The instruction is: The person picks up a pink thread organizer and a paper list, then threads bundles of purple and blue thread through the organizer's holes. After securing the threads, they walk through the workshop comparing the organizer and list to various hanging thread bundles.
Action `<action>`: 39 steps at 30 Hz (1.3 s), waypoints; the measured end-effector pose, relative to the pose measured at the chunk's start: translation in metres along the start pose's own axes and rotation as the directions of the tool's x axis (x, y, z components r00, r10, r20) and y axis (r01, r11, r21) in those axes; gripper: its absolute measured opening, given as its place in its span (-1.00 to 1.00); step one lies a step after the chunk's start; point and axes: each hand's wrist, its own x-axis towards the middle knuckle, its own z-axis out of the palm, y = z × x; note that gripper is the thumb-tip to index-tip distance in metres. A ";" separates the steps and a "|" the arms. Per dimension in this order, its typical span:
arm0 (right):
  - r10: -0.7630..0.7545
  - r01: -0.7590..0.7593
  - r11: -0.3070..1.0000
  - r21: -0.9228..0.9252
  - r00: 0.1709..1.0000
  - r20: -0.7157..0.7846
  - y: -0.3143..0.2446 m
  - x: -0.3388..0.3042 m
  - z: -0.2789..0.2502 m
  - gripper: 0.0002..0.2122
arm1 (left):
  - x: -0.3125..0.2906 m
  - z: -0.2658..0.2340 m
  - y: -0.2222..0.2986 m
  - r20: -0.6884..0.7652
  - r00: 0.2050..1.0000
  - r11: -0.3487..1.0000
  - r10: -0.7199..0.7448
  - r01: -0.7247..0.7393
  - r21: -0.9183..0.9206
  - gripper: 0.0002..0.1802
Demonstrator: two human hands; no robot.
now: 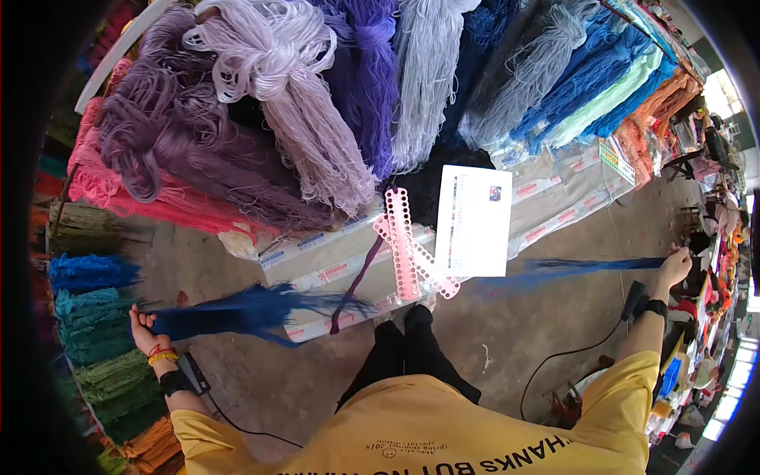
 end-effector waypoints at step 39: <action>0.334 -0.551 0.824 0.134 0.662 0.671 0.021 -0.337 0.092 -0.91 | -0.266 0.222 -0.387 0.373 0.580 0.612 -0.724 0.290 0.736 -0.76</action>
